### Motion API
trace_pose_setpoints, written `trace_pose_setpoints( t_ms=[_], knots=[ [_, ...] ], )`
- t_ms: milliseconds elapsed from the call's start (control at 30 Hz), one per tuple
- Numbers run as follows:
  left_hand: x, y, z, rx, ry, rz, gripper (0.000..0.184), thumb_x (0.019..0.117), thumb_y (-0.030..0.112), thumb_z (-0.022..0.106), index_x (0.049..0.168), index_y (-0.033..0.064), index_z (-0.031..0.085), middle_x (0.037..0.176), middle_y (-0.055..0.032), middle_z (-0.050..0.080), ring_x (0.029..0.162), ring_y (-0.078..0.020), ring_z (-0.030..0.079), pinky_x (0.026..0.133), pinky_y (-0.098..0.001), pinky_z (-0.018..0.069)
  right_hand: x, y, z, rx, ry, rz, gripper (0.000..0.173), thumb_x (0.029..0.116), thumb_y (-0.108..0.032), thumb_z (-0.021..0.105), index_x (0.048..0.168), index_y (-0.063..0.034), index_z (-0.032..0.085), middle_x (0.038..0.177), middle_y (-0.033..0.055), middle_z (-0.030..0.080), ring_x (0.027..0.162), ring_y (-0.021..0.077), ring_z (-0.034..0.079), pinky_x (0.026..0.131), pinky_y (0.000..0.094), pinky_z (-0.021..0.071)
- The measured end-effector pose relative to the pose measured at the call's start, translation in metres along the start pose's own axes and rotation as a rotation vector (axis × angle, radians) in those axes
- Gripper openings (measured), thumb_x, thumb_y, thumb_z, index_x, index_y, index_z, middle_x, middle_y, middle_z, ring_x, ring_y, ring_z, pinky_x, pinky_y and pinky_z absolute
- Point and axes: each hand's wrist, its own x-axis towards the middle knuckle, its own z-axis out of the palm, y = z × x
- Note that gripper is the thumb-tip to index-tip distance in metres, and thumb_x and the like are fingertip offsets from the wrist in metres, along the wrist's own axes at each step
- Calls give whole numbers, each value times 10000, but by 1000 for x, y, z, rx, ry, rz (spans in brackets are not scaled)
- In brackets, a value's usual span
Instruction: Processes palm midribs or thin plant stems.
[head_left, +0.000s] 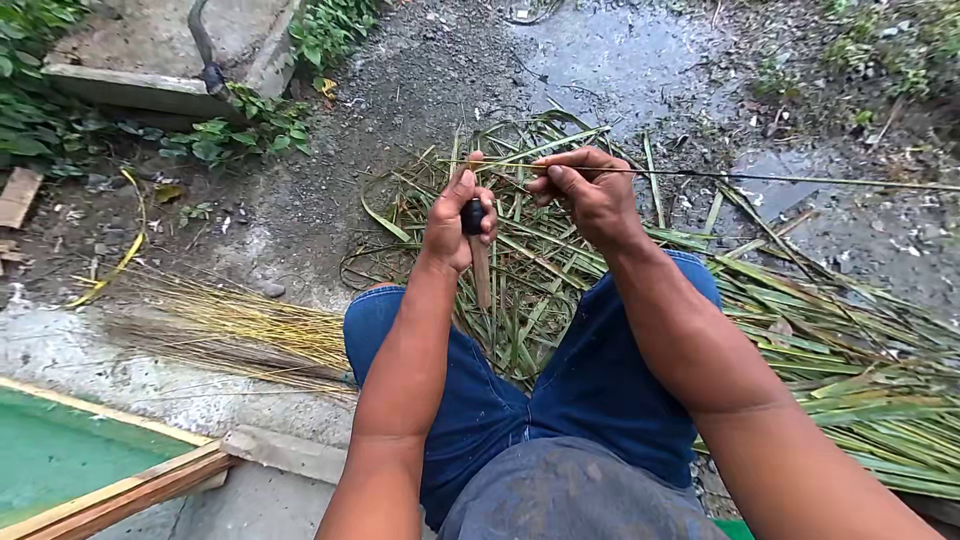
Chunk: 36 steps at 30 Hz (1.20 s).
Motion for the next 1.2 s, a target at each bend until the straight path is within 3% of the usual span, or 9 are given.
trace_pose_setpoints(
  t_ms=[133, 267, 333, 433, 600, 800, 933, 1067, 1200],
  knots=[
    [-3, -6, 8, 21, -69, -30, 415, 1085, 336, 368, 1486, 241, 425, 711, 21, 572, 484, -77, 517, 436, -213, 476, 2, 3, -1, 37, -19, -16, 178, 1006, 35, 531, 1115, 35, 672, 960, 94, 769, 788, 162, 748, 732, 332, 644],
    [10, 7, -34, -85, 316, 52, 371, 1121, 378, 307, 1364, 227, 542, 701, 37, 559, 479, -66, 506, 422, -206, 458, 5, -6, -23, 97, 45, -39, 175, 1016, 2, 507, 1090, -3, 666, 967, 94, 764, 807, 182, 746, 754, 358, 643],
    [9, 13, -38, -107, 369, 89, 386, 1123, 381, 283, 1352, 215, 545, 685, 30, 558, 462, -74, 504, 409, -212, 454, 6, -6, -27, 67, 95, -30, 153, 1017, 6, 519, 1078, 0, 659, 960, 97, 765, 800, 184, 751, 742, 352, 647],
    [-1, 7, -20, 10, 184, 103, 417, 1107, 354, 253, 1430, 199, 467, 684, 46, 555, 470, -61, 504, 421, -207, 467, 5, -5, -20, -19, 146, 22, 133, 1022, -10, 544, 1074, 12, 665, 957, 89, 759, 780, 174, 744, 707, 335, 644],
    [-6, -6, 2, 78, -37, 8, 437, 1069, 322, 377, 1489, 209, 415, 715, 22, 580, 493, -79, 530, 444, -218, 489, 2, -2, -6, 7, 23, 0, 145, 1015, 12, 532, 1080, 12, 661, 973, 90, 766, 792, 177, 753, 725, 349, 652],
    [4, 18, -43, -57, 382, 123, 367, 1124, 385, 290, 1350, 245, 543, 691, 38, 561, 486, -74, 523, 431, -222, 474, 8, -10, -31, 77, 106, -7, 138, 1028, -30, 511, 1045, -42, 647, 965, 75, 762, 809, 186, 751, 763, 370, 650],
    [-5, 19, -38, 175, 185, 175, 408, 1096, 344, 330, 1450, 203, 475, 741, 36, 604, 533, -87, 576, 469, -238, 528, 5, -8, -28, -100, 6, 88, 178, 1050, -52, 454, 1124, -3, 609, 1163, 113, 729, 912, 194, 748, 784, 367, 642],
    [-8, 17, -31, 321, 106, 168, 415, 1106, 346, 333, 1401, 124, 522, 738, 31, 627, 530, -79, 590, 471, -229, 540, 5, -9, -24, -322, -173, 155, 198, 1063, -73, 447, 1249, -7, 459, 1032, 72, 730, 798, 138, 723, 692, 307, 612],
    [-9, 19, -28, 394, 12, 143, 404, 1068, 306, 454, 1388, 77, 545, 755, 39, 643, 563, -78, 612, 501, -230, 554, 5, -10, -22, -476, -390, 235, 307, 1095, -131, 397, 1357, 8, 477, 941, 43, 670, 745, 95, 645, 707, 291, 572]
  ],
)
